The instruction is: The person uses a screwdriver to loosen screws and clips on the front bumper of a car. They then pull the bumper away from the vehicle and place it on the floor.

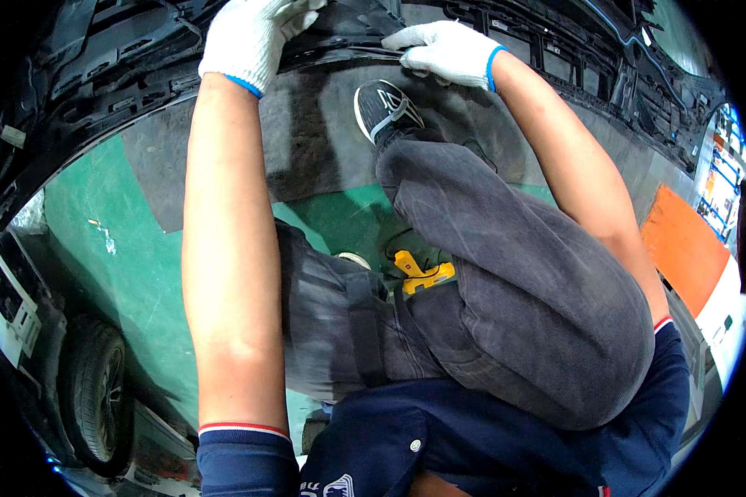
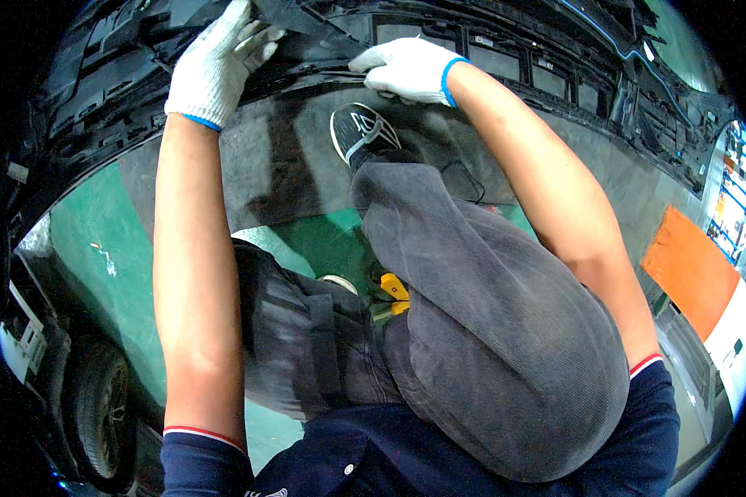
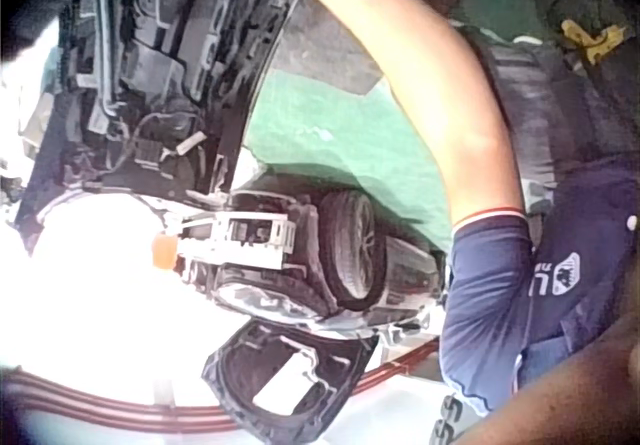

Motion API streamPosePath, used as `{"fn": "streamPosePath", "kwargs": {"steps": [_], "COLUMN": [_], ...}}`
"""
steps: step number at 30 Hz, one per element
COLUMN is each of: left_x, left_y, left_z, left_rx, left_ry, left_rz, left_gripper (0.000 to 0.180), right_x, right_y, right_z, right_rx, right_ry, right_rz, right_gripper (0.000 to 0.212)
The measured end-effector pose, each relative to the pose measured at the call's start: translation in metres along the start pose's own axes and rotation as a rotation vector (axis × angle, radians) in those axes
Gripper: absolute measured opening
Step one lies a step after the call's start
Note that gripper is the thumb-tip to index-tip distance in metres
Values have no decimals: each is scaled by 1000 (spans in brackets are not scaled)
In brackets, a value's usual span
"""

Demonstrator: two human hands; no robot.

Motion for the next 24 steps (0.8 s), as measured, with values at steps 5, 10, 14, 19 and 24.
{"fn": "streamPosePath", "kwargs": {"steps": [5, 10, 14, 19, 24], "left_x": [18, 21, 22, 25, 27], "left_y": [6, -2, 5, 9, 4], "left_z": [-19, -42, -48, -58, -77], "left_rx": [-57, -1, -42, -39, -16], "left_ry": [51, 91, 126, 151, 263], "left_rz": [84, 66, 77, 125, 134], "left_gripper": [47, 46, 42, 38, 36], "right_x": [6, 1, -7, -11, -18], "right_y": [-12, -11, -3, 2, 13], "right_z": [-3, -1, 5, -3, -4], "right_rx": [-34, -17, -8, 64, -1], "right_ry": [-49, -43, -5, 87, 104], "right_rz": [-91, -153, -132, -106, 71], "right_gripper": [50, 48, 46, 46, 48]}}
Point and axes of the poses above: each hand's wrist, its own z-axis towards the middle knuckle, its own x-axis out of the back of the hand, y = z × x, the point moved 9 cm from there along z, towards the middle knuckle, and after that the axes turned 7 degrees about -y, right-handed, at the moved point
